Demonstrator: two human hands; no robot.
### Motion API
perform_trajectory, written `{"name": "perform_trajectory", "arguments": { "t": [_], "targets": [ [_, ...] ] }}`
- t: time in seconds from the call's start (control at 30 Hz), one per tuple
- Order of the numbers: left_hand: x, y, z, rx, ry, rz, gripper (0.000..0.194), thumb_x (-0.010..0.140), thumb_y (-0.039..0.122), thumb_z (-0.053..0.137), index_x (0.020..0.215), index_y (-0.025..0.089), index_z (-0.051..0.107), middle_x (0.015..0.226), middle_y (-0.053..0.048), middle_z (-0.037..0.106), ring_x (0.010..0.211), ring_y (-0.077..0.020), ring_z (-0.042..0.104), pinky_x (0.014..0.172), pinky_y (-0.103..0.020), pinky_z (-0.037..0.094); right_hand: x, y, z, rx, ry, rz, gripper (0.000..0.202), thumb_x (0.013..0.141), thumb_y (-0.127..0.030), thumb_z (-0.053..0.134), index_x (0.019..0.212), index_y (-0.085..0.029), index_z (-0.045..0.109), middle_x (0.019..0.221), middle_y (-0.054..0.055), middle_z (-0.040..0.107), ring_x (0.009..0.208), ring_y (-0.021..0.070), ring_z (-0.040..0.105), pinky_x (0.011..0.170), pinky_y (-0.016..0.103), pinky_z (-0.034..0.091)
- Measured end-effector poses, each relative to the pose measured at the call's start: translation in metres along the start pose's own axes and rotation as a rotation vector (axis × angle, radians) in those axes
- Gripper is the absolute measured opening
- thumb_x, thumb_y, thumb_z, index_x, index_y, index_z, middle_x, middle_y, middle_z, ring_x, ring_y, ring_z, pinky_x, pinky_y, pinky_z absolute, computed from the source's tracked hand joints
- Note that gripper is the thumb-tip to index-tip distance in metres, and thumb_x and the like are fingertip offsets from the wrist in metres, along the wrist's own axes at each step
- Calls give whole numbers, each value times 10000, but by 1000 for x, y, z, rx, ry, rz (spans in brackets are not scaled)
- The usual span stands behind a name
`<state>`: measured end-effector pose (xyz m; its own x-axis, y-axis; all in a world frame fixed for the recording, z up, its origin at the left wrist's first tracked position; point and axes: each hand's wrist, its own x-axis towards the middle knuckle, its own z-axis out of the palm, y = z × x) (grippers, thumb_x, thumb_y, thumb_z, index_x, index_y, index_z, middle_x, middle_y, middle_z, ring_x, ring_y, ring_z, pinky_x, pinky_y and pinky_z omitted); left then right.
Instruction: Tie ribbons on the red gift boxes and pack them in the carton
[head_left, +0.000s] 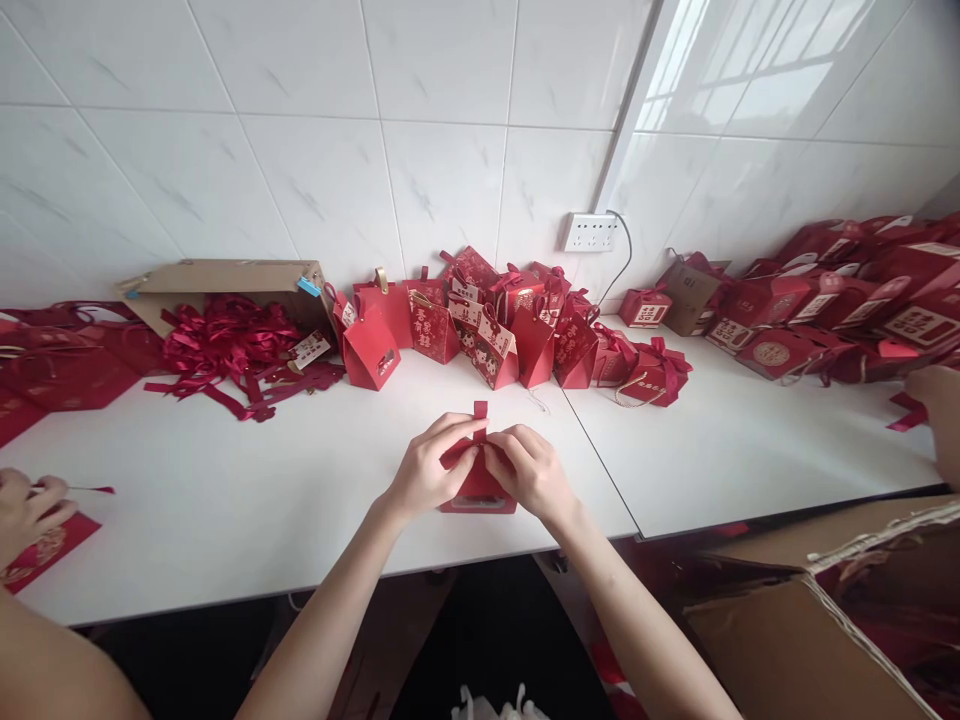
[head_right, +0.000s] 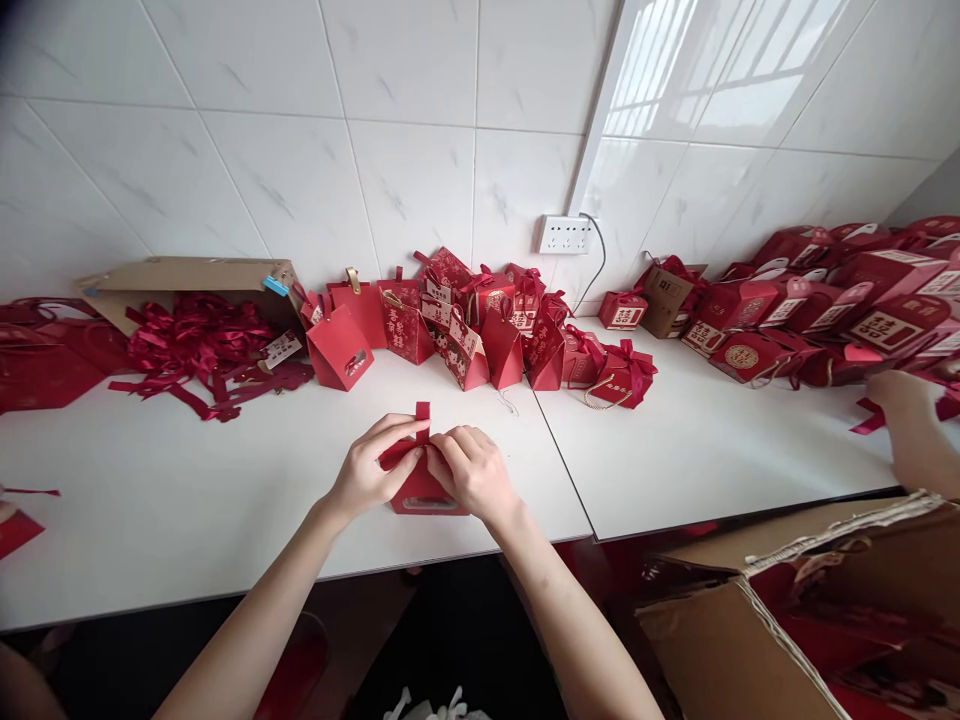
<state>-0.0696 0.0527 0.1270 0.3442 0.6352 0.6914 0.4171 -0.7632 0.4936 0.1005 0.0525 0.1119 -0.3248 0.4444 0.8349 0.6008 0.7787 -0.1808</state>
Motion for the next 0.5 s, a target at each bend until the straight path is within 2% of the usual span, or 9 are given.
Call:
{"name": "perform_trajectory", "arguments": {
  "t": [0.23,0.5],
  "targets": [
    [2,0,-1,-53,-37,-105,329,886,121,460,1167,235,589,1079,-58,624,992,-163,610,860,-289,525,-1,1,3,26,-21,14,163,920,-135,423,966,-201,564,739,50,568,646,167,538,578,279,469],
    [6,-1,3,-65,-9,-62,302,909,137,440,1153,229,593,1013,-49,623,903,-138,612,766,-243,526,-4,-2,12,77,55,109,175,924,-116,401,954,-201,551,734,37,496,644,156,502,551,257,456]
  ]
}}
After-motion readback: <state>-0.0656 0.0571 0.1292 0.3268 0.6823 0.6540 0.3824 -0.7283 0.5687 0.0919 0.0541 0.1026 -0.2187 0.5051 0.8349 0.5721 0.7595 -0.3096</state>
